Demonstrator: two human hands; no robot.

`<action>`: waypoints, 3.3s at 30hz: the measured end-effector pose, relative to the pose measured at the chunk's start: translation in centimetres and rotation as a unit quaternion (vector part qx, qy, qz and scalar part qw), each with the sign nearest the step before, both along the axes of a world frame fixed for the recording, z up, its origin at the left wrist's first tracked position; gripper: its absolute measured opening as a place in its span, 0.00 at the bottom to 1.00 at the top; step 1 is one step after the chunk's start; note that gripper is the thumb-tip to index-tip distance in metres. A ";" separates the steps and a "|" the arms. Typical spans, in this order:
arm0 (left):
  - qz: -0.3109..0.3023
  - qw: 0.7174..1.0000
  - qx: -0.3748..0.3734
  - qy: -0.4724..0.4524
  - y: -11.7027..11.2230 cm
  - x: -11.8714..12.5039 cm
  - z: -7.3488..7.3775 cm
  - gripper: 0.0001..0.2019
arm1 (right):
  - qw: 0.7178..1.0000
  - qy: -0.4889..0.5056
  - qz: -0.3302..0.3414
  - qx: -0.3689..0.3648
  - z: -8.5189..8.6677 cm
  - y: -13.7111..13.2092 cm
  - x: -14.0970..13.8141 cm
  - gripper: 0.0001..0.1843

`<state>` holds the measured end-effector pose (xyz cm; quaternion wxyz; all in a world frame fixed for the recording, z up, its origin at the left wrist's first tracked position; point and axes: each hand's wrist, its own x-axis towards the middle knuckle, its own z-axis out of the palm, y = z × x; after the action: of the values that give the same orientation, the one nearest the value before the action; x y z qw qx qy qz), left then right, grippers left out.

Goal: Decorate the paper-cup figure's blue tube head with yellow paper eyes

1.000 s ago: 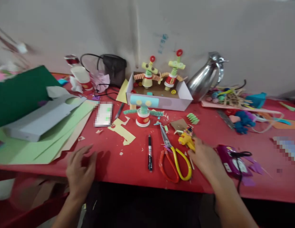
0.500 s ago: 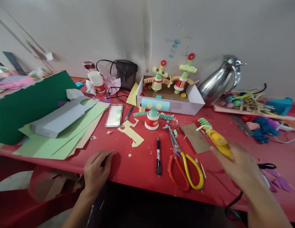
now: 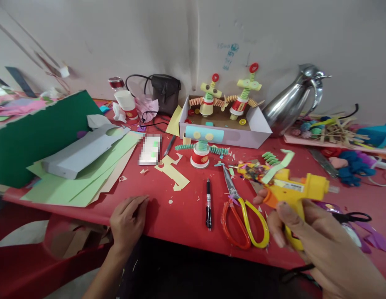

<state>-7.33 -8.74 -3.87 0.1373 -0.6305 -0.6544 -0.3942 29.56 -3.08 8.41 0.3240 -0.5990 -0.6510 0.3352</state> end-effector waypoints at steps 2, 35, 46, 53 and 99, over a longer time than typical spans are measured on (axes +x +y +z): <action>-0.001 1.000 -0.007 0.007 0.0 0.0 0.1 0.03 | 0.994 0.057 0.062 -0.064 0.0 -0.2 -1.2 0.34; -0.002 1.000 0.023 -0.004 -0.1 0.5 -0.1 0.03 | 0.934 0.108 0.237 -0.244 -2.1 0.1 -10.3 0.38; -0.008 1.000 0.025 0.013 -0.1 0.5 -0.2 0.03 | 0.925 0.091 0.240 -0.279 -2.5 0.1 -10.5 0.43; -0.008 1.000 0.027 0.013 0.0 0.5 -0.2 0.03 | 0.930 0.067 0.255 -0.256 -2.5 0.1 -10.3 0.38; 0.005 1.000 0.027 0.014 0.1 0.9 -0.2 0.02 | 0.927 -0.036 0.273 -0.253 -3.2 0.7 -11.2 0.27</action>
<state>-6.44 -8.63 -4.10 0.1656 -0.6290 -0.6444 -0.4021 18.40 -2.36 5.24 0.0335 -0.4720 -0.6941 0.5425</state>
